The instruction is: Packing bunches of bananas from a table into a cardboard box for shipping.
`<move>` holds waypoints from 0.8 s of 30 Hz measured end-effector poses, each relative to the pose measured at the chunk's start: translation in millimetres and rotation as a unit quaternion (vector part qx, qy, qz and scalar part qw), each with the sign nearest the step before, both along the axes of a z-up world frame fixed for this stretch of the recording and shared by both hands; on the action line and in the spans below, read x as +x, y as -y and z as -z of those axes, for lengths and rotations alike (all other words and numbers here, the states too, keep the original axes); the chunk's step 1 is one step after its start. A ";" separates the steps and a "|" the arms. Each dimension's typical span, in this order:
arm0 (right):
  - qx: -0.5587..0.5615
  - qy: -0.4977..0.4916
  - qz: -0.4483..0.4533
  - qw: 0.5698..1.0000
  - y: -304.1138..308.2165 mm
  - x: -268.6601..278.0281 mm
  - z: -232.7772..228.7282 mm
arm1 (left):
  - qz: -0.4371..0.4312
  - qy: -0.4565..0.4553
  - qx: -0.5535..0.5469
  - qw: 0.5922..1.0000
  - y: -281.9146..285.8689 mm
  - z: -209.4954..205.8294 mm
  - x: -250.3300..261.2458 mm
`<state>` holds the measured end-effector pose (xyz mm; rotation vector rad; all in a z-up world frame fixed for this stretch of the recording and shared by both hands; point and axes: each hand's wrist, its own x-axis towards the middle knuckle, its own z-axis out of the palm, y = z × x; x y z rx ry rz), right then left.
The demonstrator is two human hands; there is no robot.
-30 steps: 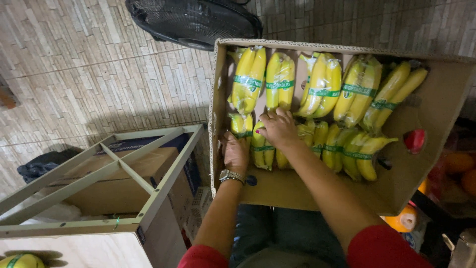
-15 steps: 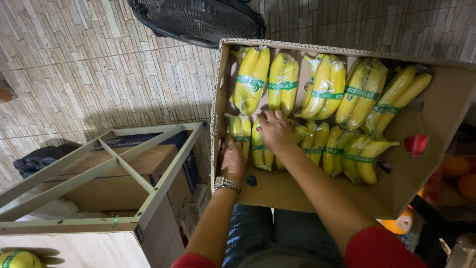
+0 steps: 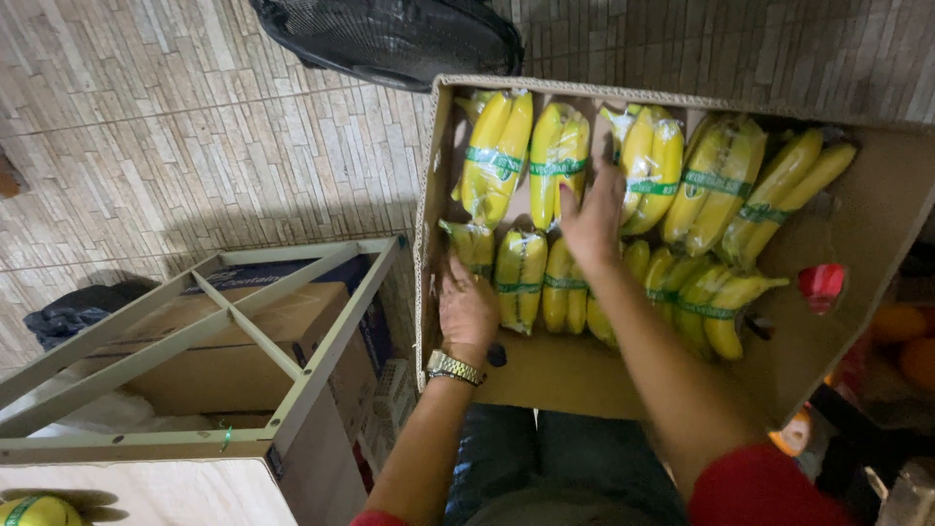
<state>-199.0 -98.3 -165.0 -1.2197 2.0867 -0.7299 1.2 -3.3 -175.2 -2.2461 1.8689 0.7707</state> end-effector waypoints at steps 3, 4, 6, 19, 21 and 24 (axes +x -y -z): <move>0.094 0.008 0.028 0.995 9.8 -19.1 43.0 | -0.062 -0.139 0.043 0.987 45.5 -55.9 -8.0; 0.092 0.008 0.028 0.995 14.2 -20.0 40.2 | -0.062 -0.140 0.041 0.987 56.2 -63.5 -11.0; 0.148 0.062 0.033 0.987 19.5 -20.2 34.5 | -0.151 -0.261 0.068 0.951 74.3 -79.2 -15.4; 0.224 0.051 0.115 0.966 10.2 1.3 63.0 | -0.522 -0.514 0.217 0.645 130.8 -15.8 -40.5; 0.129 0.063 0.137 0.980 11.9 12.0 48.8 | -0.562 -0.518 0.178 0.620 126.5 -6.9 -40.7; -0.066 0.003 0.112 0.992 14.5 41.4 -18.5 | -0.567 -0.502 0.164 0.632 135.2 -79.4 -52.7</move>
